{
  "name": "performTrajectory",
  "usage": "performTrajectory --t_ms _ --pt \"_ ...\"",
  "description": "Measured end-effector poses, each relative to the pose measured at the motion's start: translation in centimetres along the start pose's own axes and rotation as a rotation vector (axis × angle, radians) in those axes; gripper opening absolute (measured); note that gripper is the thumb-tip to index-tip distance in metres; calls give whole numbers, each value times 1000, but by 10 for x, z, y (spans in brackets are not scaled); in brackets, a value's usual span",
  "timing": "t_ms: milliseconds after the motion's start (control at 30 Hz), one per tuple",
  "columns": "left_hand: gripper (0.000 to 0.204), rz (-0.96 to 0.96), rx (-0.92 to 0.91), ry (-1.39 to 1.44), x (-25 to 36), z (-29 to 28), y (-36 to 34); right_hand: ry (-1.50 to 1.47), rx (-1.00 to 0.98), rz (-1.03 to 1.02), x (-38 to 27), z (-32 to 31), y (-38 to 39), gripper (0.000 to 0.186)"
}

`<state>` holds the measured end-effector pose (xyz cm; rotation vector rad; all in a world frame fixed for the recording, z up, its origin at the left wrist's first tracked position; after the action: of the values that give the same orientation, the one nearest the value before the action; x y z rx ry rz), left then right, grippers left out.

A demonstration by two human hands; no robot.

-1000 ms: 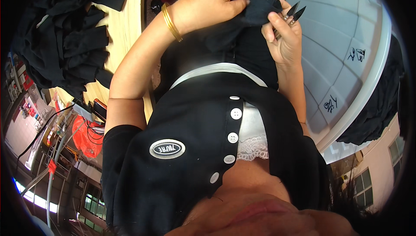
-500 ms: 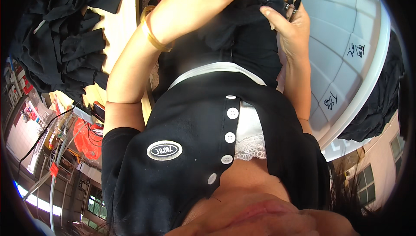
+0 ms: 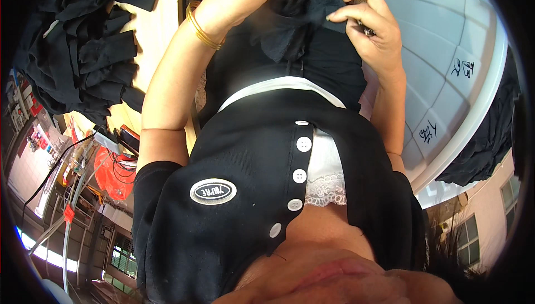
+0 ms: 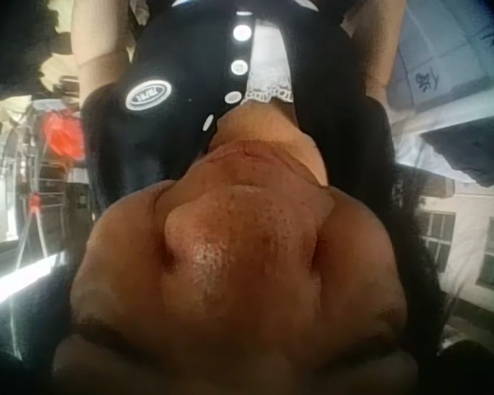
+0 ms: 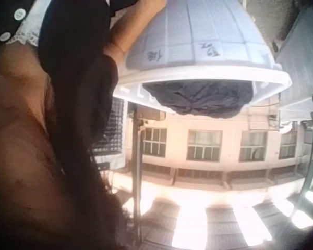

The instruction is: Trimming threads and attaching paper labels to black clothing items using small scissors.

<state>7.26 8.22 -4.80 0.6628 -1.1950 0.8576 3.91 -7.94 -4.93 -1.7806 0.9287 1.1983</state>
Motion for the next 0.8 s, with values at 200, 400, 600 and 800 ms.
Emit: performTrajectory --t_ms 200,400,600,800 --pt "10 -374 278 182 -39 -13 15 103 -120 116 -8 1 3 24" --pt "19 -64 406 -51 -33 -19 10 -404 208 214 -7 -10 0 29" --pt "20 -86 411 14 -13 -5 14 204 171 -13 -27 -5 -4 31" --pt "11 207 147 170 27 21 8 200 197 -110 -39 -7 -9 36"
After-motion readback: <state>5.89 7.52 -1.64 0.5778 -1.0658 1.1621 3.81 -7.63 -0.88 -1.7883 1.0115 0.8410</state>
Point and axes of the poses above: each hand's wrist, its own y-axis away from the middle knuckle, its own z-axis out of the palm, x = y × z, the point moved 8 cm from there along -y, towards the middle knuckle, and after that the axes turned 10 degrees about -y, right-handed, at the moved point
